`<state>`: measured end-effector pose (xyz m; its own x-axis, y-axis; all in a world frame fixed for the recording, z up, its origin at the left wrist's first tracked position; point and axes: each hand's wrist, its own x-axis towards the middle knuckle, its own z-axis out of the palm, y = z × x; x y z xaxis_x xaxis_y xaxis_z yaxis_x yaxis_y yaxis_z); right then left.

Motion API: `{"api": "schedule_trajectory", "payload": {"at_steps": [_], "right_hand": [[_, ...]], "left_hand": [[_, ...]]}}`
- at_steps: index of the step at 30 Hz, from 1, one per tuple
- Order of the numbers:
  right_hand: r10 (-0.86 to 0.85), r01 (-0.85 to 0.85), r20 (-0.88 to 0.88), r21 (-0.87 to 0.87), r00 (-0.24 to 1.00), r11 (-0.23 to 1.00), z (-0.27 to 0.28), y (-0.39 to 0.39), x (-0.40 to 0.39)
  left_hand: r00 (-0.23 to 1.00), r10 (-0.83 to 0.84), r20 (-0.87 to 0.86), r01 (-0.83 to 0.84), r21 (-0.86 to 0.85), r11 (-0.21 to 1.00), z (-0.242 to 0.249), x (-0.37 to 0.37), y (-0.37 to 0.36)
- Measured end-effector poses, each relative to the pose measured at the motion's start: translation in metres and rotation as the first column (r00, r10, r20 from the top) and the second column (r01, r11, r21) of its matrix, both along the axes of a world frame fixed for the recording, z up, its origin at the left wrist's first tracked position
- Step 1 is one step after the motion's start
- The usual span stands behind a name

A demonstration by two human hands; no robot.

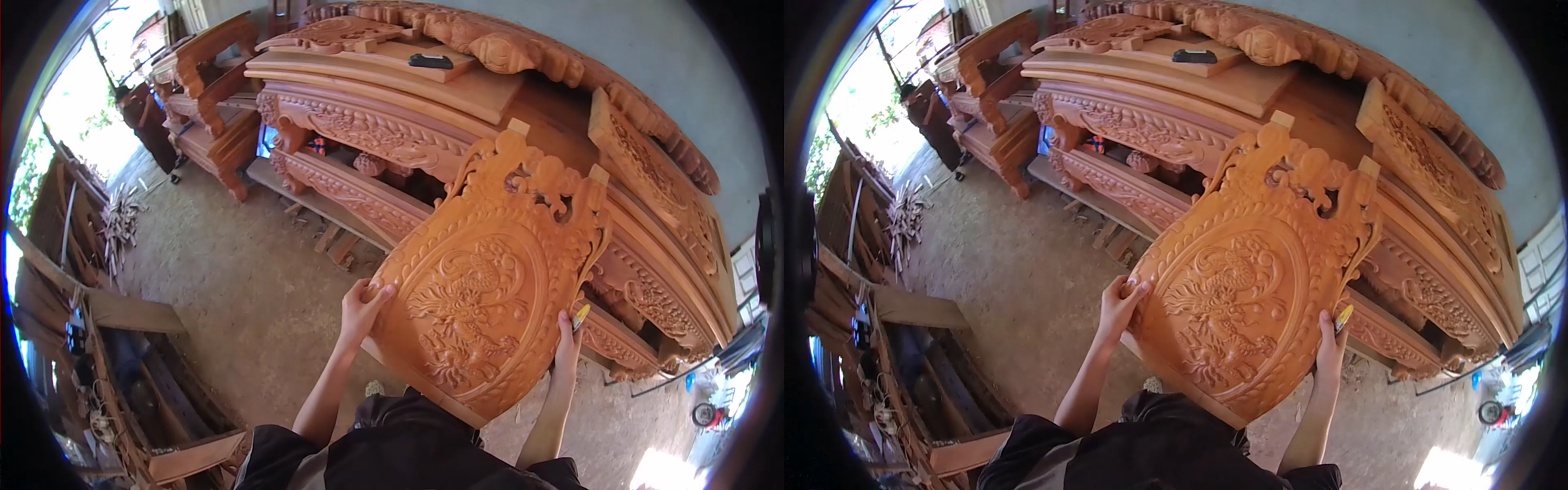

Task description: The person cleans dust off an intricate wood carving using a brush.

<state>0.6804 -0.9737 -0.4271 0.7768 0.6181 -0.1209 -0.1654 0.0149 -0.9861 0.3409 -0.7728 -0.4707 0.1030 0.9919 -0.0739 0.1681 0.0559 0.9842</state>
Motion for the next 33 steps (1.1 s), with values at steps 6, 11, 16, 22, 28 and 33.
{"api": "schedule_trajectory", "payload": {"at_steps": [6, 11, 16, 22, 28, 33], "right_hand": [[0.035, -0.035, 0.0, -0.029, 0.999, 0.999, -0.019, 0.002, 0.023], [0.019, -0.019, 0.006, -0.026, 1.0, 0.999, -0.022, 0.007, 0.033], [0.009, 0.017, 0.11, -0.228, 0.994, 0.973, 0.005, 0.007, 0.031], [0.106, -0.082, 0.262, -0.102, 0.959, 0.991, -0.023, -0.001, 0.039], [0.027, -0.009, 0.236, -0.073, 0.971, 0.997, -0.008, 0.0, 0.024], [-0.036, 0.064, 0.181, -0.152, 0.983, 0.986, -0.012, -0.01, 0.018]], "left_hand": [[0.999, 0.016, -0.04, -0.015, 0.003, 1.0, -0.005, 0.01, -0.013], [0.995, 0.058, -0.086, -0.056, 0.027, 0.998, -0.01, 0.014, -0.027], [0.99, 0.077, -0.116, -0.077, 0.001, 0.997, -0.013, 0.023, -0.04], [0.997, 0.067, 0.024, -0.066, -0.053, 0.996, -0.02, 0.025, -0.028], [0.996, -0.072, -0.05, 0.071, -0.03, 0.997, -0.035, 0.018, 0.004], [0.985, -0.136, -0.103, 0.142, 0.053, 0.988, -0.006, 0.047, 0.073]]}}
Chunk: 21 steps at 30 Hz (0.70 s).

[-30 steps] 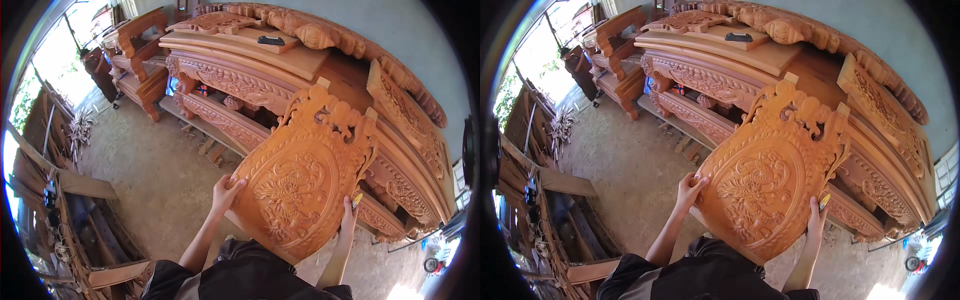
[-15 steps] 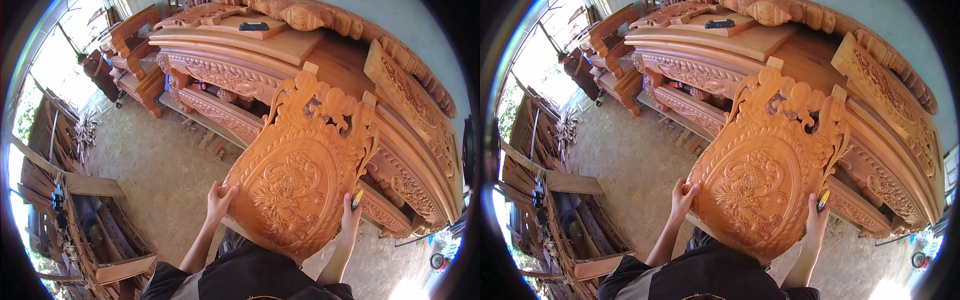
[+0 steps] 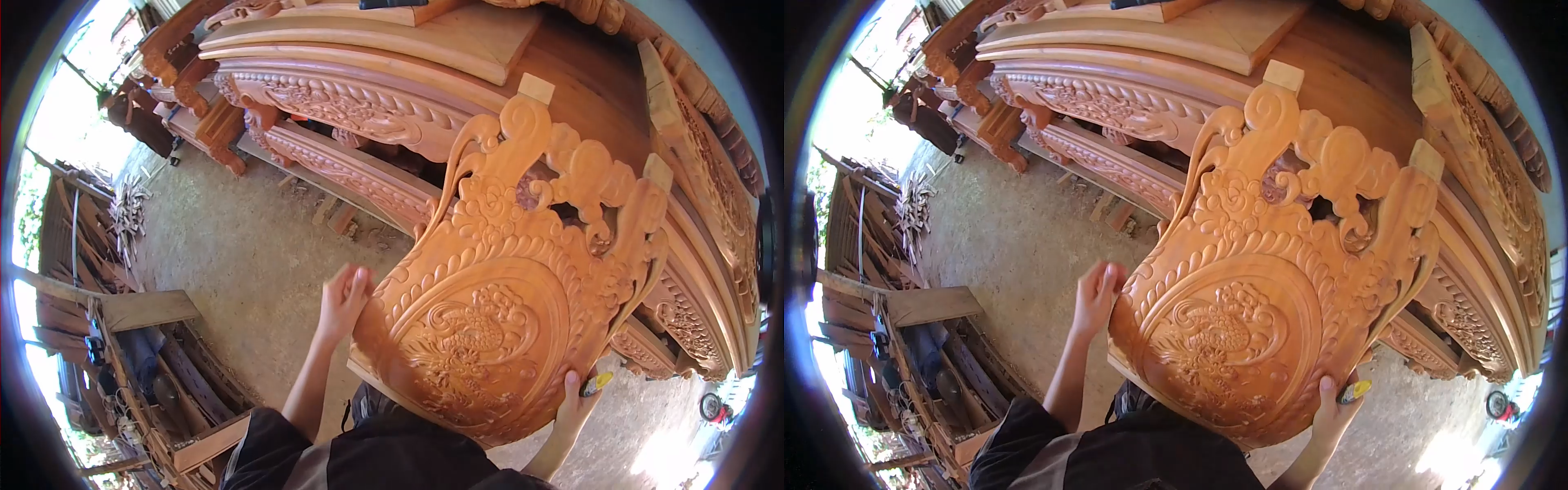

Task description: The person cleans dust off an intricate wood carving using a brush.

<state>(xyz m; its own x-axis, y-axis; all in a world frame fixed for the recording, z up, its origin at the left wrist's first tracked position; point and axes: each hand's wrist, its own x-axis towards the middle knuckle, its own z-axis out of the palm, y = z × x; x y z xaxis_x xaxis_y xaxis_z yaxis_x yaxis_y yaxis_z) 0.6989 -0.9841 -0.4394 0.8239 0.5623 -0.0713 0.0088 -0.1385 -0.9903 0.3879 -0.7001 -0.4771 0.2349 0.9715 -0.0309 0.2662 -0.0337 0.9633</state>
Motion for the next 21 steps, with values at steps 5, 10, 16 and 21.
{"api": "schedule_trajectory", "payload": {"at_steps": [5, 10, 16, 21], "right_hand": [[-0.025, 0.025, -0.008, 0.005, 1.0, 1.0, -0.01, -0.011, -0.005], [-0.085, 0.083, -0.011, -0.094, 0.996, 0.992, -0.012, -0.02, -0.01], [-0.142, 0.139, -0.005, -0.18, 0.99, 0.974, -0.021, -0.039, -0.012], [-0.118, 0.108, -0.071, -0.136, 0.99, 0.985, -0.025, -0.045, -0.016]], "left_hand": [[0.917, 0.088, -0.39, 0.233, 0.698, 0.677, 0.068, 0.059, 0.1], [0.858, 0.28, -0.431, 0.321, 0.875, 0.363, 0.095, 0.127, 0.177], [0.904, 0.25, -0.347, 0.246, 0.9, 0.359, 0.066, 0.187, 0.215], [0.956, 0.205, -0.211, 0.138, 0.937, 0.321, 0.043, 0.209, 0.206]]}}
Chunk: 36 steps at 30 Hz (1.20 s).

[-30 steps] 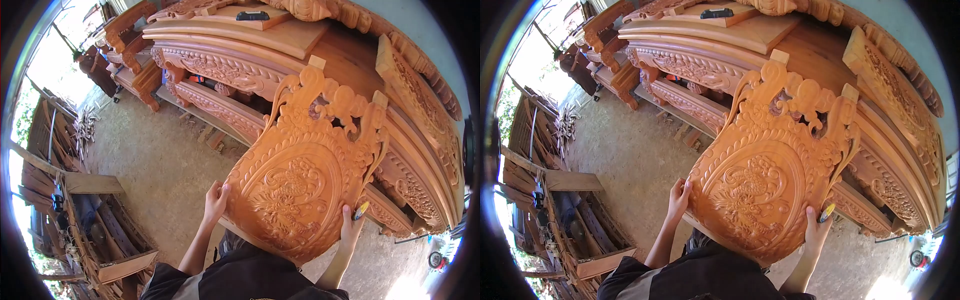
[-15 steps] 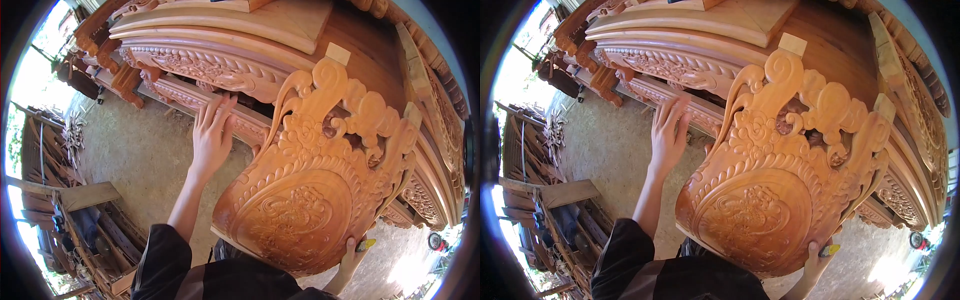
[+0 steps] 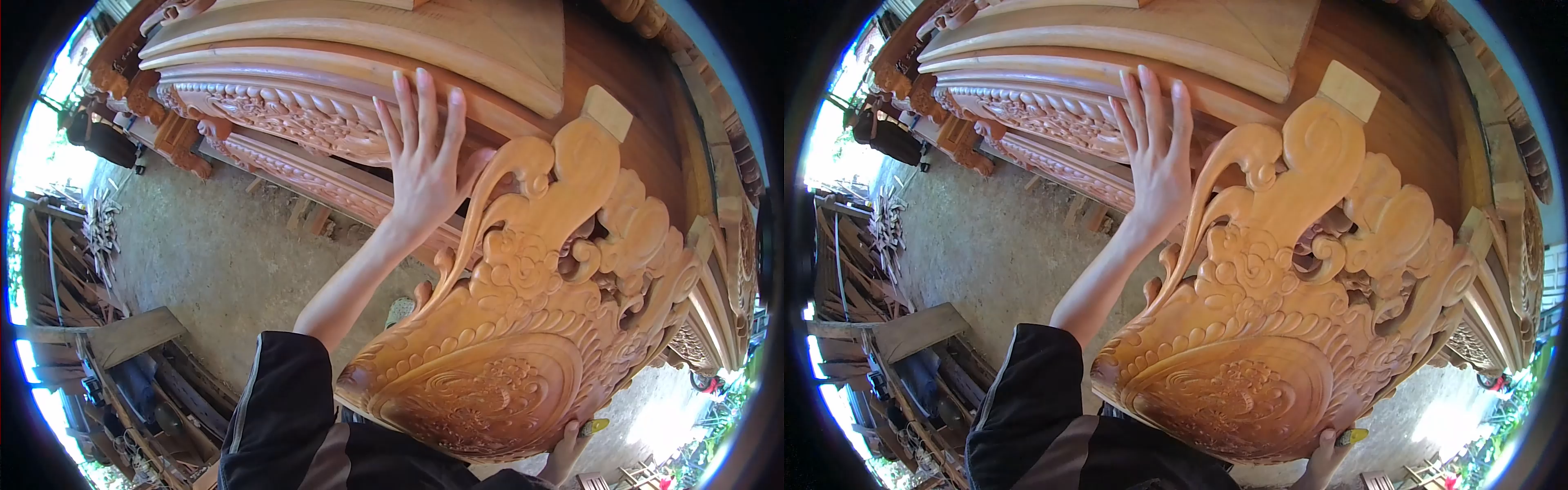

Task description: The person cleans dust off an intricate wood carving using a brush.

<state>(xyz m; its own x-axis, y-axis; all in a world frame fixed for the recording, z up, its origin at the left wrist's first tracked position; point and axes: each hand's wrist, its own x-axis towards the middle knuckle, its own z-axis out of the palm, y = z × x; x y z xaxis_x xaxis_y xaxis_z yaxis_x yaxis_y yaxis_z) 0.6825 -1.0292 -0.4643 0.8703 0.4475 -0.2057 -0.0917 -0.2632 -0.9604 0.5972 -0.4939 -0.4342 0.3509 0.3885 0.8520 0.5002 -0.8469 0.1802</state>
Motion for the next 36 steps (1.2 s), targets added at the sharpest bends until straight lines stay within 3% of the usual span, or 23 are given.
{"api": "schedule_trajectory", "payload": {"at_steps": [1, 3, 7, 9, 12, 13, 14, 15, 16, 18, 20, 22, 23, 25, 27, 29, 31, 36], "right_hand": [[-0.001, 0.001, 0.003, -0.005, 1.0, 1.0, 0.001, 0.003, -0.003], [-0.157, 0.157, 0.006, -0.046, 0.988, 0.987, 0.0, 0.011, -0.009], [-0.141, 0.142, -0.063, 0.008, 0.988, 0.99, 0.0, 0.016, -0.009], [-0.178, 0.179, -0.079, 0.012, 0.981, 0.984, 0.003, 0.024, -0.008], [-0.156, 0.157, -0.033, 0.026, 0.987, 0.987, 0.001, 0.036, -0.005], [-0.167, 0.168, -0.028, 0.036, 0.986, 0.985, 0.006, 0.042, -0.003], [-0.157, 0.158, -0.038, 0.03, 0.987, 0.987, 0.01, 0.048, -0.002], [-0.154, 0.155, -0.05, 0.027, 0.987, 0.988, 0.013, 0.055, -0.004], [-0.179, 0.181, -0.05, 0.04, 0.983, 0.983, 0.015, 0.06, -0.005], [-0.052, 0.057, -0.046, 0.112, 0.998, 0.992, 0.02, 0.067, -0.002], [-0.065, 0.071, -0.036, 0.178, 0.997, 0.981, 0.022, 0.074, -0.006], [-0.071, 0.077, -0.034, 0.241, 0.997, 0.967, 0.025, 0.08, -0.012], [-0.054, 0.062, -0.042, 0.217, 0.998, 0.974, 0.027, 0.083, -0.015], [-0.057, 0.065, -0.044, 0.203, 0.997, 0.977, 0.03, 0.084, -0.016], [0.063, -0.066, 0.035, 0.085, 0.997, 0.994, 0.031, 0.084, -0.018], [0.011, -0.024, 0.085, 0.144, 0.996, 0.989, 0.035, 0.089, -0.023], [-0.003, -0.008, 0.12, 0.093, 0.993, 0.996, 0.037, 0.09, -0.026], [0.008, -0.014, 0.129, 0.051, 0.992, 0.999, 0.046, 0.092, -0.027]], "left_hand": [[1.0, 0.001, -0.012, -0.001, 0.004, 1.0, -0.002, 0.002, -0.002], [1.0, 0.011, -0.019, -0.011, -0.028, 1.0, -0.005, 0.002, -0.004], [0.997, 0.041, -0.059, -0.043, -0.023, 0.999, -0.003, -0.008, -0.011], [0.998, 0.058, 0.02, -0.055, -0.129, 0.99, -0.006, -0.016, -0.027], [0.963, -0.156, 0.221, 0.228, -0.352, 0.908, -0.021, -0.044, -0.06], [0.837, -0.356, 0.415, 0.538, -0.506, 0.674, -0.04, -0.056, -0.067], [0.636, -0.463, 0.618, 0.77, -0.552, 0.321, -0.053, -0.07, -0.075], [0.504, -0.211, 0.838, 0.836, -0.534, -0.125, -0.047, -0.083, -0.088], [0.437, 0.133, 0.889, 0.797, -0.315, -0.516, -0.043, -0.099, -0.102], [0.47, 0.304, 0.829, 0.737, -0.179, -0.652, -0.046, -0.132, -0.127], [0.527, 0.374, 0.763, 0.667, -0.098, -0.739, -0.058, -0.183, -0.138], [0.38, 0.15, 0.913, 0.654, -0.15, -0.742, -0.086, -0.223, -0.141], [0.386, 0.131, 0.913, 0.629, -0.157, -0.761, -0.072, -0.225, -0.146], [0.624, -0.201, 0.755, 0.613, -0.633, -0.473, -0.044, -0.232, -0.157], [0.669, -0.197, 0.717, 0.585, -0.671, -0.455, -0.044, -0.238, -0.157], [0.713, -0.18, 0.678, 0.564, -0.707, -0.427, -0.037, -0.236, -0.161], [0.777, -0.068, 0.626, 0.562, -0.738, -0.374, -0.022, -0.232, -0.169], [0.855, -0.107, 0.507, 0.464, -0.841, -0.279, -0.012, -0.227, -0.179]]}}
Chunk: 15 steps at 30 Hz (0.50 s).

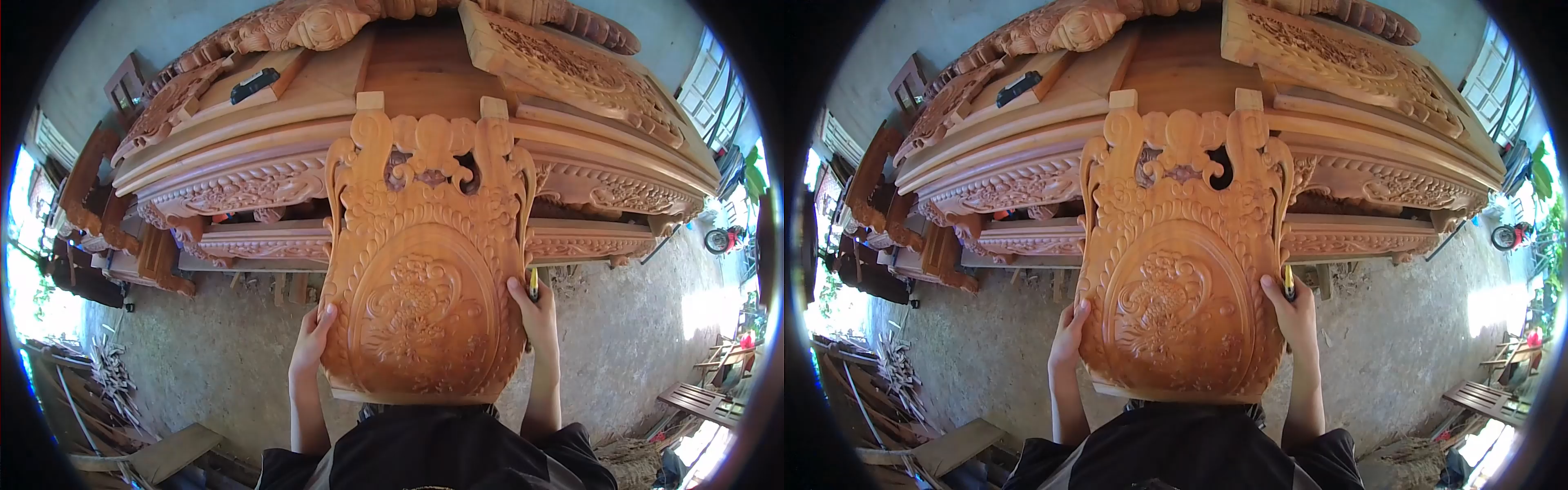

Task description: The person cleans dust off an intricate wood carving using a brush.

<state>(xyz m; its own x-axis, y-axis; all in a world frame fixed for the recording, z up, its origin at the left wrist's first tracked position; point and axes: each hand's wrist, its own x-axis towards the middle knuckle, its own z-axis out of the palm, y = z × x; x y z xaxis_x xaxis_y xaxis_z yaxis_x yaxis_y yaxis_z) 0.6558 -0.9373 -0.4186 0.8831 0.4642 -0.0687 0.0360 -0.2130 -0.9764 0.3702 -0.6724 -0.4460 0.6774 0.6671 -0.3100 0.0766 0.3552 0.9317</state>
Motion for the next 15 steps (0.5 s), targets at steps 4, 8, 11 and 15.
{"api": "schedule_trajectory", "payload": {"at_steps": [4, 8, 11, 15], "right_hand": [[-0.003, 0.002, -0.058, -0.02, 0.998, 1.0, 0.005, -0.001, -0.001], [-0.033, 0.032, -0.008, -0.056, 0.999, 0.998, -0.002, -0.001, 0.007], [-0.03, 0.028, -0.015, -0.086, 0.999, 0.996, -0.002, -0.004, 0.012], [-0.025, 0.023, -0.02, -0.074, 0.999, 0.997, -0.012, -0.009, 0.016]], "left_hand": [[0.998, 0.06, -0.021, -0.059, 0.028, 0.998, 0.001, 0.003, -0.006], [0.996, 0.059, -0.064, -0.055, 0.064, 0.996, -0.002, 0.008, -0.014], [0.995, 0.094, -0.033, -0.09, 0.103, 0.991, -0.012, 0.014, -0.024], [0.995, 0.101, 0.015, -0.102, 0.096, 0.99, -0.022, 0.012, -0.032]]}}
